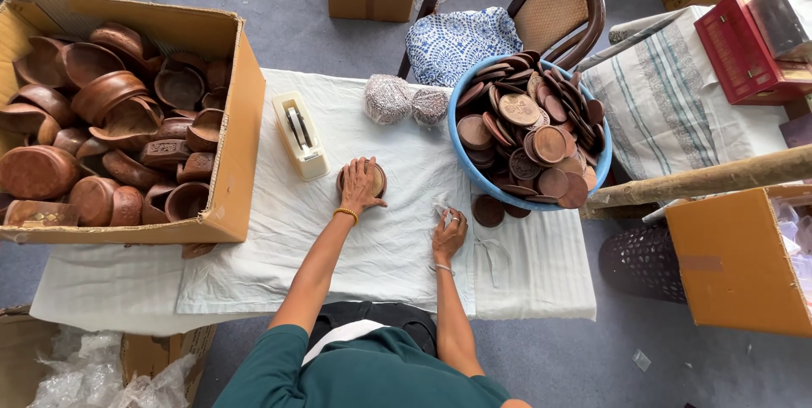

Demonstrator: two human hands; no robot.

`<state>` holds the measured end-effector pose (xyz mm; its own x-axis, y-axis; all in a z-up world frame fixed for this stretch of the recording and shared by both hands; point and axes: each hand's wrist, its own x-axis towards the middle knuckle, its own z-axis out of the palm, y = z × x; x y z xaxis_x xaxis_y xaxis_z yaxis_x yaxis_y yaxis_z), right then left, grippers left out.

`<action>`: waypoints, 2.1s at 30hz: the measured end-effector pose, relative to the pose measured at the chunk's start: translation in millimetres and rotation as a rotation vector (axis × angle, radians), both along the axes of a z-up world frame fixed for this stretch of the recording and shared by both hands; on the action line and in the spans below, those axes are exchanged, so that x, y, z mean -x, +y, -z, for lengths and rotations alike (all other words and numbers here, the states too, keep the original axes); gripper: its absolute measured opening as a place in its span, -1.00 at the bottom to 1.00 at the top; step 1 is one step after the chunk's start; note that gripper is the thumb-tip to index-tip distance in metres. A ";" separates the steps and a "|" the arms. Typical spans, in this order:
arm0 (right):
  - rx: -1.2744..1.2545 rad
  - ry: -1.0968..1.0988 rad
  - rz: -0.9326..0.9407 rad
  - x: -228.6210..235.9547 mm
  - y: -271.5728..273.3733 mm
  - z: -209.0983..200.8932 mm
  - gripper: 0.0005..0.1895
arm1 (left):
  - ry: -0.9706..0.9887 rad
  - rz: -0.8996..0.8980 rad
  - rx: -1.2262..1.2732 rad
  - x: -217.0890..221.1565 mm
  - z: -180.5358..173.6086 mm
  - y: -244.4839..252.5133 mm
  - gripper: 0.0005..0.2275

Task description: The person wraps a small wooden bowl in bubble wrap and secures it with tape. They then pick up another wooden bowl and wipe it with a white cloth.

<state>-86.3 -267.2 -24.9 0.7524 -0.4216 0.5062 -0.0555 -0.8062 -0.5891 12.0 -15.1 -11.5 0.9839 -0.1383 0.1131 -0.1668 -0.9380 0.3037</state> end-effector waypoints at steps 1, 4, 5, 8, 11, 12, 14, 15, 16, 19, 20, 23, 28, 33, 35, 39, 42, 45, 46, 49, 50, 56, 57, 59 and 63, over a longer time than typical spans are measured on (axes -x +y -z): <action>0.008 0.005 0.003 0.2 -0.3 -0.1 -0.77 | 0.030 -0.003 0.000 -0.5 4.3 0.6 0.35; 0.021 0.026 0.004 -2.1 -1.5 4.8 -0.76 | 0.114 -0.024 -0.015 2.6 -3.6 8.5 0.42; 0.027 0.042 0.006 -2.3 -2.5 7.7 -0.76 | 0.167 -0.040 -0.030 5.3 -9.4 11.5 0.44; 0.011 0.035 0.020 -1.8 -1.5 7.5 -0.76 | 0.174 -0.084 0.052 12.8 -10.1 23.0 0.44; 0.049 0.033 0.009 -2.5 -3.1 9.2 -0.76 | -0.022 -0.114 0.087 22.0 -5.1 27.0 0.34; 0.046 0.034 0.007 -2.5 -3.7 8.8 -0.76 | -0.022 -0.117 0.084 29.6 3.1 23.7 0.34; 0.020 0.036 0.012 -5.1 -1.7 7.4 -0.78 | -0.422 -0.031 0.078 44.1 18.5 20.8 -0.01; 0.016 0.034 0.002 -2.4 -7.0 12.3 -0.78 | -0.424 -0.040 0.072 51.4 24.6 14.7 -0.01; 0.017 0.000 0.008 -4.9 -7.7 17.6 -0.78 | -0.305 0.023 -0.004 56.4 30.1 13.5 -0.16; 0.014 -0.045 -0.032 -9.8 -8.2 25.9 -0.79 | -0.140 0.078 -0.055 67.6 12.7 16.7 -0.36; 0.025 -0.049 -0.046 -8.1 -12.3 27.0 -0.78 | -0.093 0.103 -0.017 72.2 2.0 14.5 -0.40; 0.044 -0.057 -0.038 -6.6 -9.0 20.7 -0.77 | -0.205 0.111 -0.080 66.9 21.2 19.9 -0.52; 0.052 0.031 -0.019 -15.0 3.3 22.6 -0.76 | -0.256 0.190 -0.116 56.9 36.4 31.5 -0.73; 0.188 0.088 0.029 0.2 9.5 -12.5 -0.73 | -0.304 0.275 -0.110 55.2 48.7 37.4 -0.74; 0.337 0.091 0.014 9.5 20.0 -30.8 -0.65 | -0.239 0.204 -0.062 57.1 46.1 40.4 -0.73; 0.366 0.151 0.021 5.8 21.6 -22.2 -0.53 | -0.053 0.188 0.173 66.1 13.0 41.2 -0.60; 0.171 0.136 -0.065 -5.8 12.3 -21.6 -0.55 | -0.179 0.085 0.083 99.0 -12.5 38.3 -0.35; 0.051 -0.084 -0.163 -25.9 13.6 -80.5 -0.64 | -0.239 0.006 0.187 129.7 6.9 47.1 -0.24; 0.119 -0.160 -0.209 -36.4 12.1 -101.9 -0.66 | -0.234 -0.021 0.256 136.2 10.4 49.8 -0.23; 0.269 -0.256 -0.178 -83.6 -4.2 -157.8 -0.66 | -0.209 -0.056 0.306 141.0 21.1 55.1 -0.23; 0.355 -0.273 -0.106 -100.6 -12.3 -174.6 -0.66 | -0.187 -0.071 0.293 142.3 25.1 55.6 -0.24; 0.426 -0.214 0.057 -208.7 -83.2 -231.2 -0.60 | -0.140 -0.093 0.183 142.0 30.5 55.9 -0.34; 0.425 -0.209 0.055 -215.3 -92.9 -225.4 -0.60 | -0.135 -0.094 0.182 144.3 31.1 55.9 -0.34; 0.472 0.124 -0.022 -235.0 -111.1 -217.7 -0.46 | -0.120 -0.101 0.183 140.5 31.4 56.5 -0.37; 0.563 0.433 -0.013 -253.4 -126.9 -188.4 -0.10 | -0.118 -0.105 0.182 138.5 31.3 57.5 -0.40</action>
<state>167.1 -394.1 163.5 0.9384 -0.1737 0.2987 -0.1791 -0.9838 -0.0093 -126.5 42.5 -42.8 0.9704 -0.0028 0.2416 -0.1155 -0.8836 0.4537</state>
